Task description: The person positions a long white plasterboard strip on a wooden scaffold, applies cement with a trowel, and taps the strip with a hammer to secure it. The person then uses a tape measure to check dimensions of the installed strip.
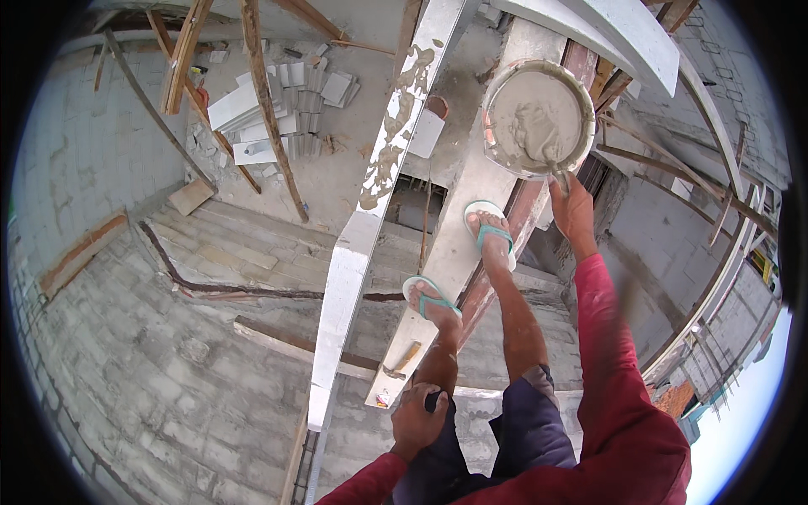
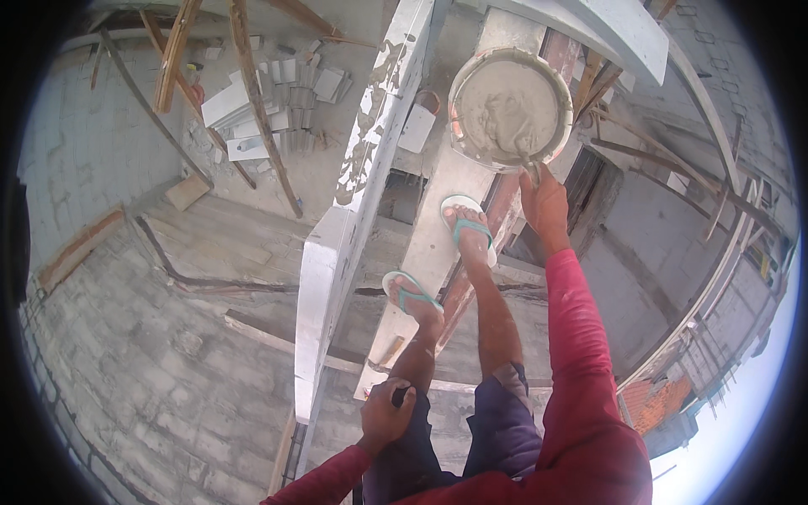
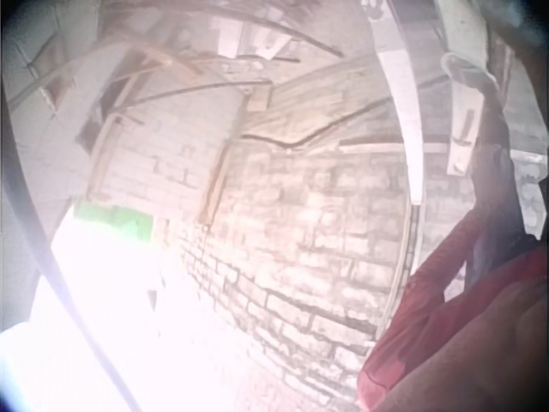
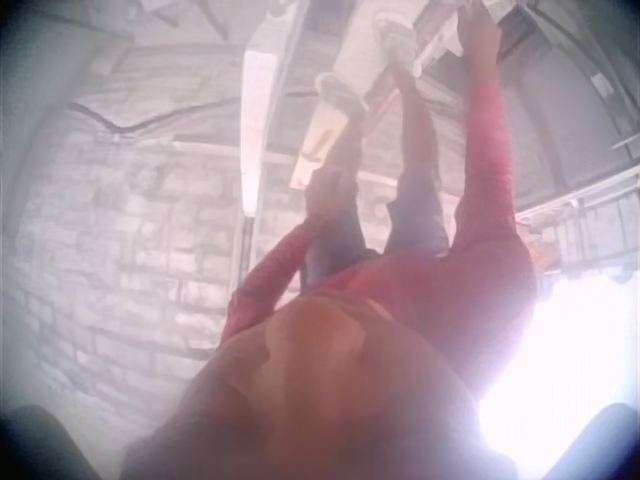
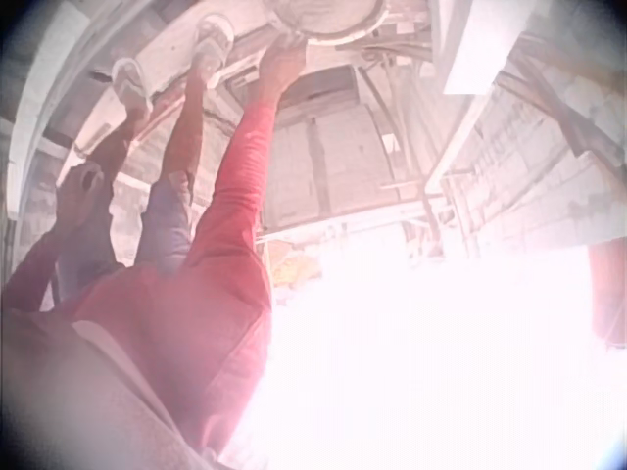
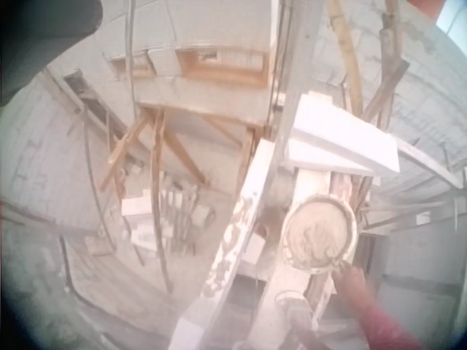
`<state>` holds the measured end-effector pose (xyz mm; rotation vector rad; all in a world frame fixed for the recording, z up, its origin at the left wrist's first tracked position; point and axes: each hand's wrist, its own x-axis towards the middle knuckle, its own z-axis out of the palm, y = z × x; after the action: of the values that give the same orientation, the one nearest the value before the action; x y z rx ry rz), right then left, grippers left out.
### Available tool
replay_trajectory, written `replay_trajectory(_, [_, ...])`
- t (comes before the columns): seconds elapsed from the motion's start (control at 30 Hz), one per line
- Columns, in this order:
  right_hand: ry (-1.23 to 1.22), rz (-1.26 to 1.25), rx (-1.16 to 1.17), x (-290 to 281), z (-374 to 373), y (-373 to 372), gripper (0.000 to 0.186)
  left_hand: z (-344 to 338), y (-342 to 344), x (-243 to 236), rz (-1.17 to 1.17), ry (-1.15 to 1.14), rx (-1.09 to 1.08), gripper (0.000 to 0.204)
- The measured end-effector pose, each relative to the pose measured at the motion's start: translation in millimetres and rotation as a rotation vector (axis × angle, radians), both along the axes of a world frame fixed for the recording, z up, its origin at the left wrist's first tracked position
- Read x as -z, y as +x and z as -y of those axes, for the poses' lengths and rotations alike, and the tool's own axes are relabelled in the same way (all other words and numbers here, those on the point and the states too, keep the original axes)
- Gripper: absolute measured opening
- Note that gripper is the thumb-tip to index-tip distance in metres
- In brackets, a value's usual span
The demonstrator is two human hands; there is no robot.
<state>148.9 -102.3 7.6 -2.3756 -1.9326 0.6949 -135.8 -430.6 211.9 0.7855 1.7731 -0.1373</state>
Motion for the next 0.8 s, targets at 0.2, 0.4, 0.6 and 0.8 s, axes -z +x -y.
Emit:
replay_trajectory(0.2, [-0.011, -0.571, 0.277, -10.0, 64.3, -61.1, 0.041, 4.7, -1.7, -0.3, 0.005, -0.008, 0.030, 0.034])
replay_trajectory(0.4, [-0.007, -0.758, 0.408, 56.9, 60.3, -186.8, 0.040, 11.1, -6.1, -0.7, 0.010, -0.012, 0.022, 0.034])
replay_trajectory(0.6, [0.226, -0.585, 0.394, 138.2, 14.8, -254.6, 0.049, 21.6, -13.8, -7.2, 0.021, -0.073, -0.055, 0.033])
replay_trajectory(0.8, [0.343, -0.629, 0.255, 188.2, -78.1, -263.1, 0.046, 27.4, -22.9, -7.4, 0.010, -0.055, -0.068, 0.034])
